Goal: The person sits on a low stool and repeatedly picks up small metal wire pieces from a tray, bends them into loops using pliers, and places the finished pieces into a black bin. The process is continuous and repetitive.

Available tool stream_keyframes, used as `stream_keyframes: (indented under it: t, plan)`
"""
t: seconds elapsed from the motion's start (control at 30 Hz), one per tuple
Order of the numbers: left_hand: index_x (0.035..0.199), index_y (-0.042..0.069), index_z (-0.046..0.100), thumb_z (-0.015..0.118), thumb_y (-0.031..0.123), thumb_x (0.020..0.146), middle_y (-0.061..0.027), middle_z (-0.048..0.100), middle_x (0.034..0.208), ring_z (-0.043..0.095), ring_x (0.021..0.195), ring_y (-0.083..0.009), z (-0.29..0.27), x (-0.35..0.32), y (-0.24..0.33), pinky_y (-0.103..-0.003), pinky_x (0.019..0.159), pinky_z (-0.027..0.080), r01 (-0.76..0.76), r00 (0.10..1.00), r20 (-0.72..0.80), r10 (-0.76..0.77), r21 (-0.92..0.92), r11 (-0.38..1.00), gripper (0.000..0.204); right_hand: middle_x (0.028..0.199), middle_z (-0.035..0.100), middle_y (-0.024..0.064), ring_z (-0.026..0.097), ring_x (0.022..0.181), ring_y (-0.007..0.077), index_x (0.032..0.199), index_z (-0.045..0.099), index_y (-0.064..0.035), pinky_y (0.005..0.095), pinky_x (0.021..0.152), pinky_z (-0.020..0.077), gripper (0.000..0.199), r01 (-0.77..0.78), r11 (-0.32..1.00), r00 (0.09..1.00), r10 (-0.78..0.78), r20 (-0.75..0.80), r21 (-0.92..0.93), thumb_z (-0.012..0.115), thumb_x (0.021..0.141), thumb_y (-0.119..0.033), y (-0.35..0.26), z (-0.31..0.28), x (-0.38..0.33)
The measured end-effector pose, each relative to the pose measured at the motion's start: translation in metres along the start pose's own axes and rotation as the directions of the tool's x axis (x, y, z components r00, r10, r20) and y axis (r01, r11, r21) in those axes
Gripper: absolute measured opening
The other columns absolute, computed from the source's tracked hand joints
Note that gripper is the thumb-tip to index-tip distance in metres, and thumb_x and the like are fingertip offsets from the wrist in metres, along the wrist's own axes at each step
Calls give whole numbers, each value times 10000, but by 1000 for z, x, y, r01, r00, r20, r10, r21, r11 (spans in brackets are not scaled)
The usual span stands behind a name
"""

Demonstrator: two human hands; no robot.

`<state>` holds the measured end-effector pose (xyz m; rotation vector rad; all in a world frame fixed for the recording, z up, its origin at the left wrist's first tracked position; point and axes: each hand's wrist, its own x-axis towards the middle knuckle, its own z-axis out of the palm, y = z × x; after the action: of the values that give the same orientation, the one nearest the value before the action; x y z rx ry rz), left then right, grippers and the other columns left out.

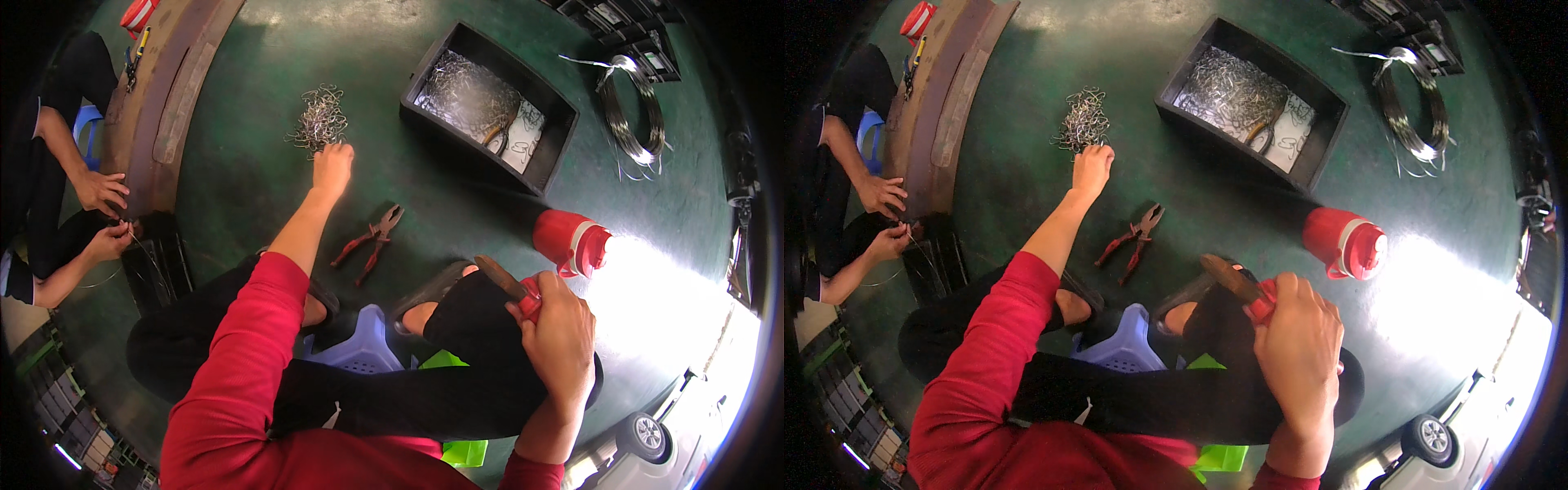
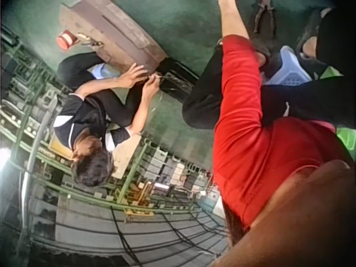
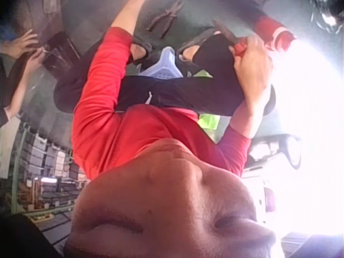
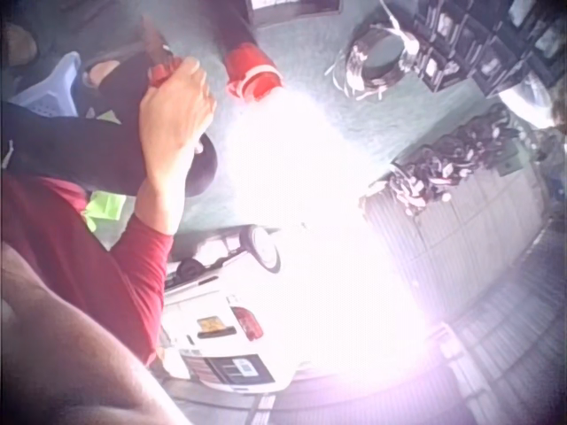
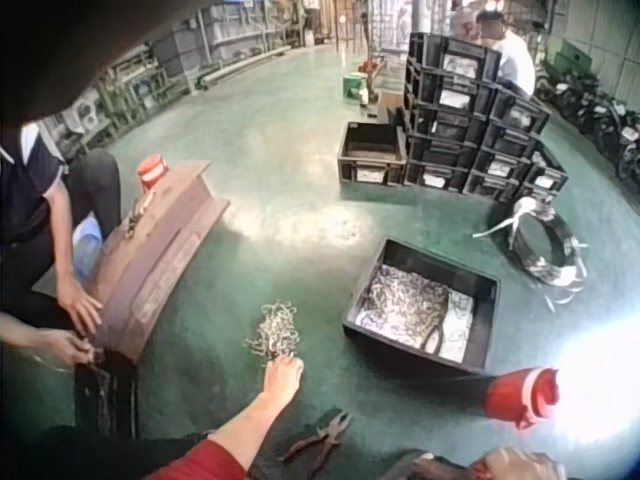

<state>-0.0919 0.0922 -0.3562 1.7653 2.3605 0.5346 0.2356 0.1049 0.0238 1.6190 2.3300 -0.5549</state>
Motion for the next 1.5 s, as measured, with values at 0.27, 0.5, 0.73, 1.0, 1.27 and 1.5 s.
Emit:
stream_keyframes:
  t: [0.27, 0.5, 0.73, 1.0, 1.27, 1.5]
  plan:
    - [987, 26, 660, 611, 23, 903, -111, 700, 986, 697, 801, -196, -31, -38, -24, -288, 644, 553, 568, 613, 400, -681, -823, 29, 98, 840, 631, 177, 609, 808, 413, 930, 546, -29, 487, 690, 437, 255, 47, 999, 998, -47, -40, -8, 721, 807, -168, 1, 2, -8]
    - [1061, -7, 553, 595, 31, 931, -190, 664, 1082, 695, 918, -272, -29, -78, -8, -332, 715, 594, 500, 555, 585, -591, -803, -325, 142, 870, 633, 186, 609, 826, 421, 927, 544, -17, 500, 693, 437, 256, 53, 998, 998, -53, -28, -15, 719, 811, -164, 1, 3, -13]
    - [1025, 146, 624, 688, 116, 908, 42, 625, 922, 574, 819, -84, -29, -75, 2, -233, 687, 474, 275, 693, 481, -536, -865, -421, 138, 910, 642, 192, 613, 882, 419, 920, 559, -10, 492, 716, 442, 246, 69, 995, 996, -65, -59, 74, 722, 812, -158, -5, 3, -11]
    - [1034, 88, 628, 697, 91, 884, 14, 639, 908, 582, 743, -72, -93, -48, 54, -236, 653, 479, 94, 799, 251, -546, -949, -300, 165, 936, 667, 190, 628, 908, 407, 985, 599, -22, 467, 751, 477, 278, 176, 941, 983, -152, -103, 290, 728, 818, -203, -20, 9, -7]
    - [997, 42, 620, 727, 133, 860, -39, 641, 892, 572, 695, -87, -233, -56, 156, -232, 607, 469, 350, 848, 517, -121, -716, -604, 196, 854, 670, 172, 649, 795, 311, 1025, 626, -5, 383, 736, 487, 371, 148, 819, 970, -228, 78, 555, 735, 843, -310, -33, 8, -1]
    - [959, 51, 630, 665, 131, 901, -41, 645, 876, 549, 674, -84, -267, -65, 185, -223, 583, 459, 451, 842, 529, 103, -589, -670, 105, 813, 663, 120, 622, 749, 187, 1000, 633, 13, 325, 720, 486, 387, 159, 739, 964, -260, 59, 654, 738, 848, -328, -30, 13, -1]
